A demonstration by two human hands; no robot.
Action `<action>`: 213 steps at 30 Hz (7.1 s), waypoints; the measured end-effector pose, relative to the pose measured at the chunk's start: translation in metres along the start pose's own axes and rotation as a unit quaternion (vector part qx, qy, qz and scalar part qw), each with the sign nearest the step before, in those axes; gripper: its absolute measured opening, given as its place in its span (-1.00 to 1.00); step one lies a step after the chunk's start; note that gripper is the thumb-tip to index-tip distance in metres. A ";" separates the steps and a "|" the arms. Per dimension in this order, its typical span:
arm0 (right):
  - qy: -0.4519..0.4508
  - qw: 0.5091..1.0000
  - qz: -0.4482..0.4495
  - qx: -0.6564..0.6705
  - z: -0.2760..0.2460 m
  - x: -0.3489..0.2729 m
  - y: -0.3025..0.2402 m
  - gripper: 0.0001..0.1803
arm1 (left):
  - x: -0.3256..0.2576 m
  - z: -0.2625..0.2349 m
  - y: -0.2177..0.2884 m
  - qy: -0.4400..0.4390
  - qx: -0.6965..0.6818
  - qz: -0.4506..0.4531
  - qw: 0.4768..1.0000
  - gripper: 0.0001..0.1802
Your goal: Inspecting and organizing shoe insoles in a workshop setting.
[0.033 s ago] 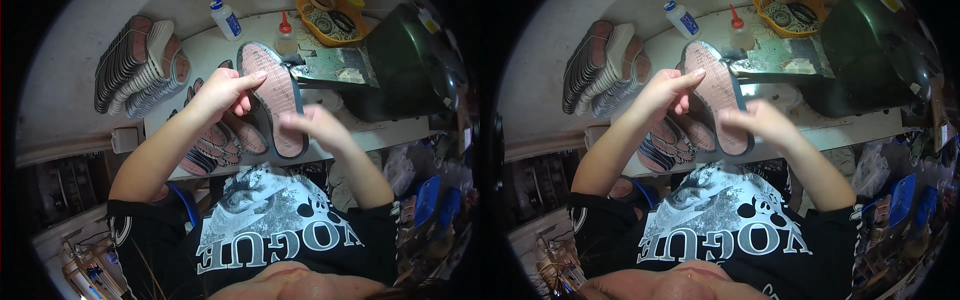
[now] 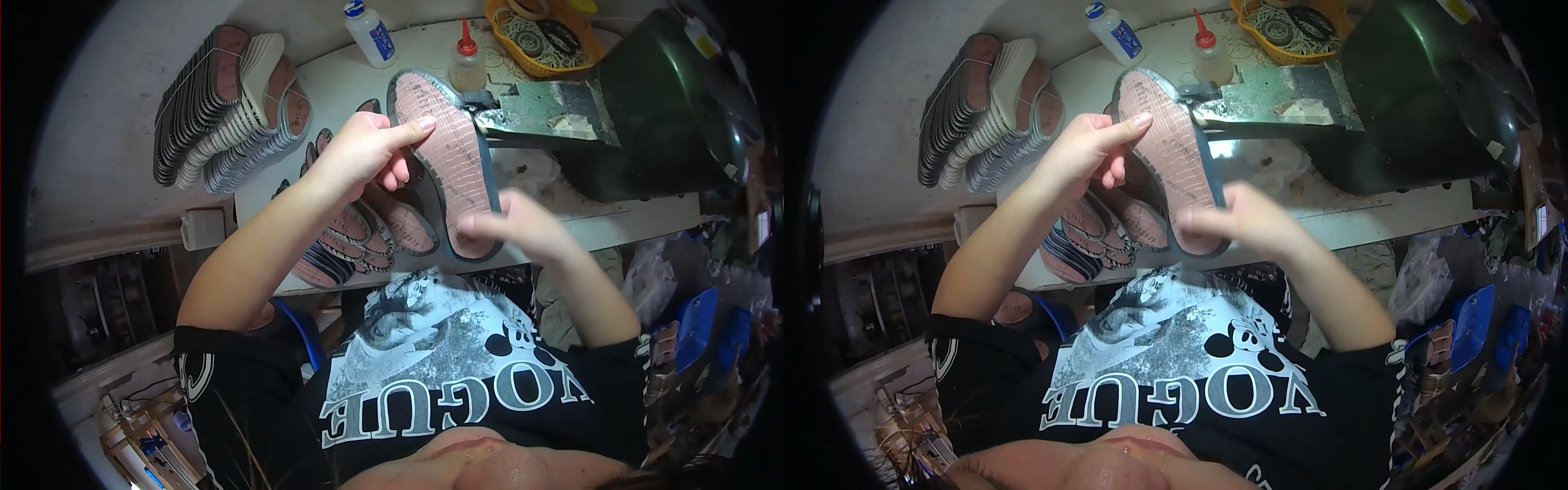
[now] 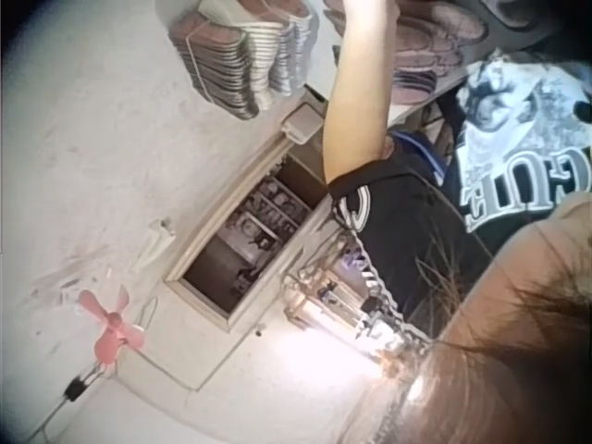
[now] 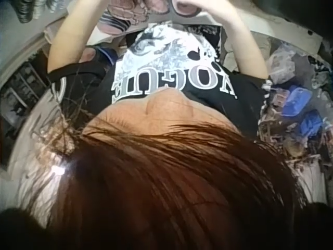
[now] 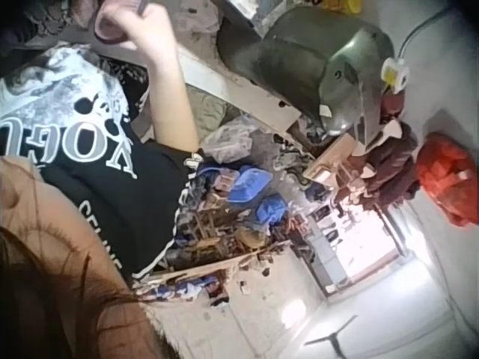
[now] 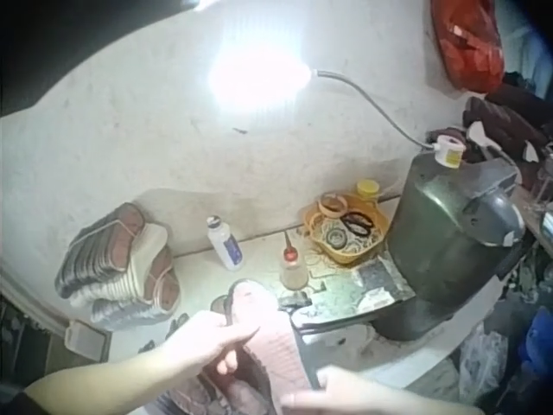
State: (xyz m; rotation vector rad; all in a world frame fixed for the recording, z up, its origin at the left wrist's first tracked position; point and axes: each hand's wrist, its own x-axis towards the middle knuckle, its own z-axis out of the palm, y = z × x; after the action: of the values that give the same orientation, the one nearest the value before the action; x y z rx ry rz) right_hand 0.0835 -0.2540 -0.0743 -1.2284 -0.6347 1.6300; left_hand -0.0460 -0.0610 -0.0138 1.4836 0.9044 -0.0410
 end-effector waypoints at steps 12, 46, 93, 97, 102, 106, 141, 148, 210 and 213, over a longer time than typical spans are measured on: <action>0.078 0.974 -0.094 0.189 0.038 -0.013 0.010 -0.73 | 0.035 -0.018 0.016 -0.015 0.011 0.002 1.000 -0.45; 0.180 0.936 -0.133 0.273 0.056 -0.012 -0.033 -0.61 | 0.010 -0.012 0.074 -0.232 0.502 0.250 0.795 -0.63; 0.106 0.973 -0.155 0.136 0.025 -0.029 -0.011 -0.69 | 0.027 -0.012 0.027 -0.119 -0.017 0.062 0.991 -0.59; 0.031 0.985 -0.138 0.102 0.049 -0.038 -0.017 -0.72 | -0.027 0.008 -0.001 -0.070 -0.232 0.176 0.954 -0.68; 0.241 0.782 -0.410 -0.404 0.052 -0.044 -0.053 -0.65 | -0.062 0.035 -0.004 -0.019 -0.208 0.228 0.951 -0.67; 0.225 0.680 -0.401 -0.571 0.064 -0.047 -0.071 -0.83 | -0.067 0.047 -0.013 0.025 -0.156 0.309 0.938 -0.57; 0.210 0.917 -0.242 -0.236 0.042 -0.037 -0.066 -0.85 | -0.066 0.069 -0.017 0.018 -0.209 0.187 0.960 -0.74; 0.150 0.714 -0.560 -0.394 0.037 -0.055 -0.045 -0.79 | -0.043 0.047 -0.020 0.029 -0.327 0.201 0.923 -0.77; 0.050 0.941 -0.054 -0.329 0.052 -0.041 0.032 -0.75 | -0.111 -0.111 -0.256 0.408 0.178 -0.096 0.890 -0.13; 0.047 0.946 -0.053 -0.316 0.056 -0.041 0.030 -0.77 | -0.116 -0.111 -0.262 0.415 0.080 -0.082 0.903 -0.10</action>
State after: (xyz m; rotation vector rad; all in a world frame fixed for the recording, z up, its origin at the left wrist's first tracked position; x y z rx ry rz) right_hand 0.0220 -0.2951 -0.0618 -1.6790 -1.1980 1.3027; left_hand -0.3217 -0.0630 -0.1501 1.5827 1.7451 0.4363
